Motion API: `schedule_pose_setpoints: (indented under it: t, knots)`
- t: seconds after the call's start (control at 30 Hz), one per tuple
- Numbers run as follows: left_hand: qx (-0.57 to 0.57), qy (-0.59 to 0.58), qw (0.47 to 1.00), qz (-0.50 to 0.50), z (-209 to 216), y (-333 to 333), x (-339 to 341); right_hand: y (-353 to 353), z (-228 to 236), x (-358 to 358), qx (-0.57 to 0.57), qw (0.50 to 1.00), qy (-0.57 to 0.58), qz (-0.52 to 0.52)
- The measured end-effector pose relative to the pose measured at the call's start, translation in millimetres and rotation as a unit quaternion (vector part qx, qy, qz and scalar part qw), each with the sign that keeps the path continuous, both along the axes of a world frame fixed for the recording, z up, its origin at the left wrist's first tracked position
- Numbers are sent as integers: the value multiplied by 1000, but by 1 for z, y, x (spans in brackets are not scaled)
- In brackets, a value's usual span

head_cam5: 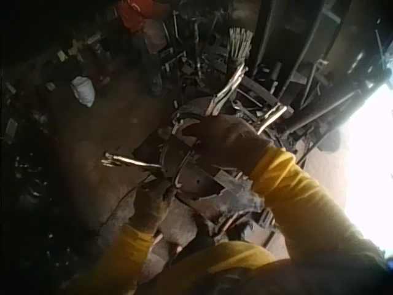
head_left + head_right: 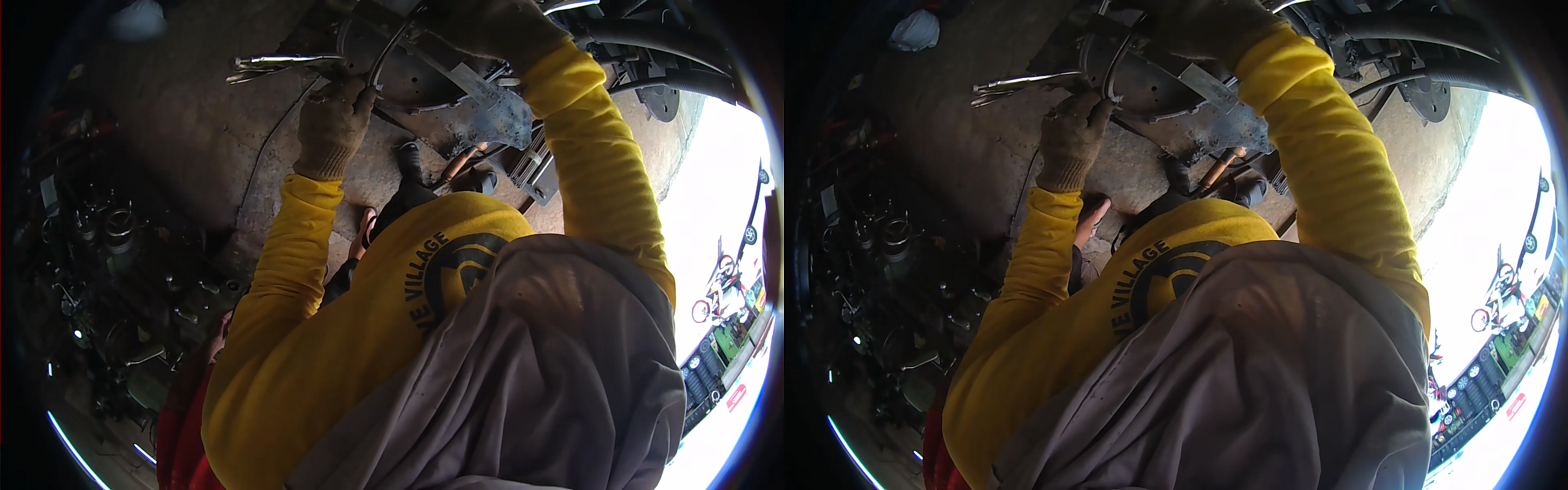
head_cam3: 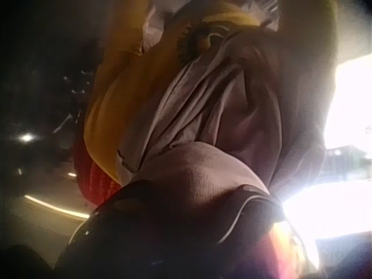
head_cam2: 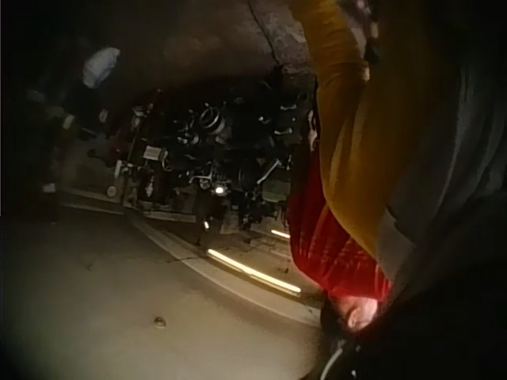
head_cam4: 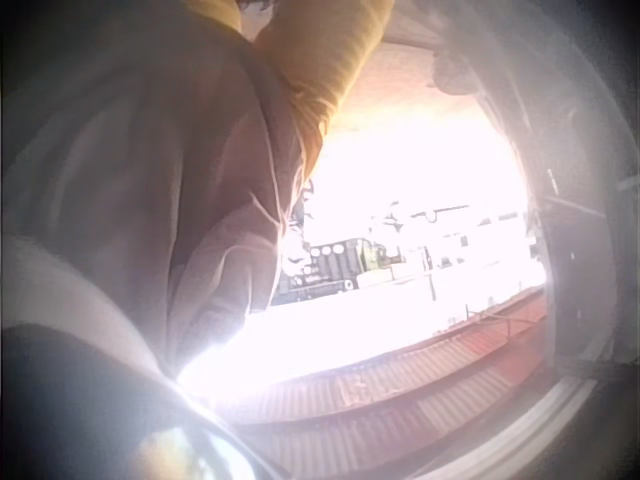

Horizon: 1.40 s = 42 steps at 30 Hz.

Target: The person manipulates a metal frame using locking pliers and applies heat with a torch while standing at a workbench.

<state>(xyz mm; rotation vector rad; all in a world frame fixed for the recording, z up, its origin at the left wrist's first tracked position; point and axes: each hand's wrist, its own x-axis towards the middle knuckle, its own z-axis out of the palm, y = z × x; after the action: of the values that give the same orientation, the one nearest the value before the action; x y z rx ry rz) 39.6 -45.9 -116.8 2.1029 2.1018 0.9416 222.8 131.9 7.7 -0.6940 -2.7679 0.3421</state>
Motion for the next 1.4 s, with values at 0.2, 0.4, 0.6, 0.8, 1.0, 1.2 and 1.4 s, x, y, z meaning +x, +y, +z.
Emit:
schedule_pose_setpoints:
  t: [0.2,0.4,0.6,0.8,1.0,1.2,1.4]
  knots:
    - [-32,84,995,-33,13,-3,0,23,13,33,-144,972,147,-117]
    - [-19,119,991,-62,13,-2,-3,30,2,52,83,980,166,-67]
    - [-67,50,996,-37,-2,1,-7,16,-28,49,100,990,98,17]
    - [-12,217,970,-106,1,-3,-14,-25,-27,2,-113,971,172,-121]
    - [-9,192,976,-99,0,-1,-14,-31,-12,-8,-162,967,73,-180]
    - [-16,90,969,-230,16,10,-41,-36,5,-12,-222,948,53,-219]
    - [-111,-62,979,-160,37,3,-44,-28,-12,-11,-196,958,44,-204]
